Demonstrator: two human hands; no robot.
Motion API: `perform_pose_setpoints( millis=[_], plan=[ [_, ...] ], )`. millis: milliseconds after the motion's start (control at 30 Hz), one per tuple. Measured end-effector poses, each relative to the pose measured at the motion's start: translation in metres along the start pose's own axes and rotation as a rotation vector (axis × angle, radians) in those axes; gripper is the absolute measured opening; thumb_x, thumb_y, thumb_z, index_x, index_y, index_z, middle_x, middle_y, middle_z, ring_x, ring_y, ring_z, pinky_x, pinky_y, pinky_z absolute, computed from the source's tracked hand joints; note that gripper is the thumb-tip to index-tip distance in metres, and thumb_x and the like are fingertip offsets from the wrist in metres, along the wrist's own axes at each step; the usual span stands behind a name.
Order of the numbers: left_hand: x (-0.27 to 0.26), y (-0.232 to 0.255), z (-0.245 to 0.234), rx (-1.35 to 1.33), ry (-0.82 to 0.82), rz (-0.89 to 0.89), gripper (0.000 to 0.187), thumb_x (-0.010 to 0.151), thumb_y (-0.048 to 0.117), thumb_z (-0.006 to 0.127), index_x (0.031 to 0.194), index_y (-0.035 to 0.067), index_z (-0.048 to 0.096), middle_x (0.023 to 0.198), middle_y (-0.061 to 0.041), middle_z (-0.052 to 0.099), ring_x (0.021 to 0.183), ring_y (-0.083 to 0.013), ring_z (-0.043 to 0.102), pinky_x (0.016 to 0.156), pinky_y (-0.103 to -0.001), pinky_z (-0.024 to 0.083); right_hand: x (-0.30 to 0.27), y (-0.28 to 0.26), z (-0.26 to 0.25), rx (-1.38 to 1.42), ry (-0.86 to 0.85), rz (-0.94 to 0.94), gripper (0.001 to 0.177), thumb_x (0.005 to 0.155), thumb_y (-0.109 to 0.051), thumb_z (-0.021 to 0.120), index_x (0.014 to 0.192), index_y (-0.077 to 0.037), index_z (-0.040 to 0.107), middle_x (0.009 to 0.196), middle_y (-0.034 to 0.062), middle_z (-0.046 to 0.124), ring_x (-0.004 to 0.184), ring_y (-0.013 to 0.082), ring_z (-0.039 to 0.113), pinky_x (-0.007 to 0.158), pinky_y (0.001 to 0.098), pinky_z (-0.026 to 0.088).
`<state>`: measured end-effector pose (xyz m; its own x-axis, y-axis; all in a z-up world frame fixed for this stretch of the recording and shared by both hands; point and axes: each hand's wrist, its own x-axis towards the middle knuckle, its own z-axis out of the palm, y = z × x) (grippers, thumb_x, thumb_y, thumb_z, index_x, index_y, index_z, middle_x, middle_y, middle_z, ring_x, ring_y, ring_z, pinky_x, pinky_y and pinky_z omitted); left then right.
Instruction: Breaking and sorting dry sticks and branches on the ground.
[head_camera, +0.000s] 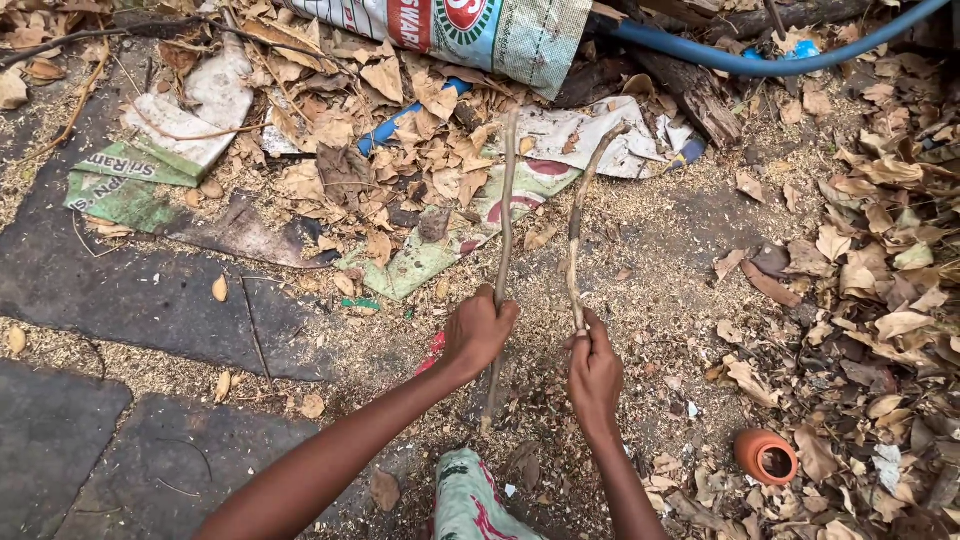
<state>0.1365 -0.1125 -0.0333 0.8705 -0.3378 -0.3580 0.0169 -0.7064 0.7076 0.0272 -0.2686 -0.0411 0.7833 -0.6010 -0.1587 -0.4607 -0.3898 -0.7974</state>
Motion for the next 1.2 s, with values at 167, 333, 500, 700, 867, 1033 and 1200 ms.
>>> perform_pose_setpoints(
  millis=[167, 333, 500, 700, 867, 1033, 1200],
  plan=[
    [-0.007, 0.005, -0.042, -0.099, 0.087, 0.013, 0.021, 0.099, 0.015, 0.046, 0.112, 0.001, 0.056, 0.061, -0.002, 0.053, 0.037, -0.0089, 0.045, 0.028, -0.026, 0.034, 0.037, 0.011, 0.022, 0.055, -0.176, -0.042, 0.044, 0.101, -0.014, 0.038, 0.143, -0.008, 0.051, 0.065, 0.0028, 0.055, 0.04, 0.0084, 0.038, 0.029, 0.0249, 0.031],
    [0.0, -0.022, -0.077, -0.22, 0.201, -0.011, 0.026, 0.101, 0.012, 0.039, 0.12, 0.001, 0.053, 0.059, -0.003, 0.052, 0.036, -0.0097, 0.042, 0.027, -0.027, 0.031, 0.01, 0.01, 0.019, 0.195, -0.399, -0.237, 0.042, 0.101, -0.01, 0.04, 0.14, -0.004, 0.056, 0.066, 0.0017, 0.057, 0.044, 0.0056, 0.043, 0.034, 0.0224, 0.034],
    [0.007, -0.034, -0.083, -0.298, 0.266, -0.037, 0.023, 0.102, 0.011, 0.041, 0.115, -0.003, 0.053, 0.061, -0.002, 0.052, 0.038, -0.009, 0.043, 0.029, -0.028, 0.031, 0.033, 0.003, 0.009, 0.216, -0.099, -0.013, 0.046, 0.1, -0.011, 0.039, 0.145, -0.008, 0.049, 0.064, 0.0031, 0.053, 0.042, 0.0078, 0.039, 0.032, 0.024, 0.032],
    [0.009, -0.032, -0.085, -0.297, 0.253, -0.044, 0.023, 0.102, 0.012, 0.042, 0.115, -0.001, 0.055, 0.06, -0.002, 0.052, 0.04, -0.0094, 0.043, 0.032, -0.029, 0.03, 0.0, -0.017, -0.008, 0.462, -0.358, -0.036, 0.042, 0.102, -0.013, 0.039, 0.138, -0.002, 0.057, 0.065, 0.0023, 0.054, 0.042, 0.0071, 0.038, 0.031, 0.0245, 0.031],
    [0.014, -0.034, -0.087, -0.318, 0.267, -0.016, 0.024, 0.102, 0.012, 0.043, 0.114, -0.003, 0.057, 0.059, -0.001, 0.052, 0.04, -0.0094, 0.043, 0.033, -0.029, 0.03, 0.007, 0.005, 0.018, 0.211, -0.232, -0.121, 0.039, 0.102, -0.012, 0.037, 0.136, -0.003, 0.054, 0.068, 0.0024, 0.058, 0.043, 0.007, 0.042, 0.033, 0.0244, 0.033],
    [0.019, -0.036, -0.089, -0.335, 0.265, -0.025, 0.025, 0.101, 0.012, 0.044, 0.116, -0.003, 0.059, 0.06, -0.001, 0.052, 0.04, -0.009, 0.041, 0.033, -0.028, 0.029, 0.01, -0.024, 0.015, 0.311, -0.294, -0.153, 0.037, 0.101, -0.012, 0.04, 0.13, -0.004, 0.06, 0.069, -0.0029, 0.061, 0.044, 0.0061, 0.041, 0.034, 0.0242, 0.034],
    [0.029, -0.047, -0.093, -0.408, 0.274, -0.085, 0.025, 0.1, 0.011, 0.045, 0.114, -0.002, 0.061, 0.063, -0.003, 0.053, 0.04, -0.0088, 0.039, 0.033, -0.027, 0.03, 0.068, -0.039, 0.037, 0.292, -0.147, -0.093, 0.034, 0.11, -0.025, 0.04, 0.123, -0.01, 0.067, 0.06, -0.0039, 0.046, 0.043, 0.006, 0.035, 0.036, 0.0242, 0.027]
  ],
)
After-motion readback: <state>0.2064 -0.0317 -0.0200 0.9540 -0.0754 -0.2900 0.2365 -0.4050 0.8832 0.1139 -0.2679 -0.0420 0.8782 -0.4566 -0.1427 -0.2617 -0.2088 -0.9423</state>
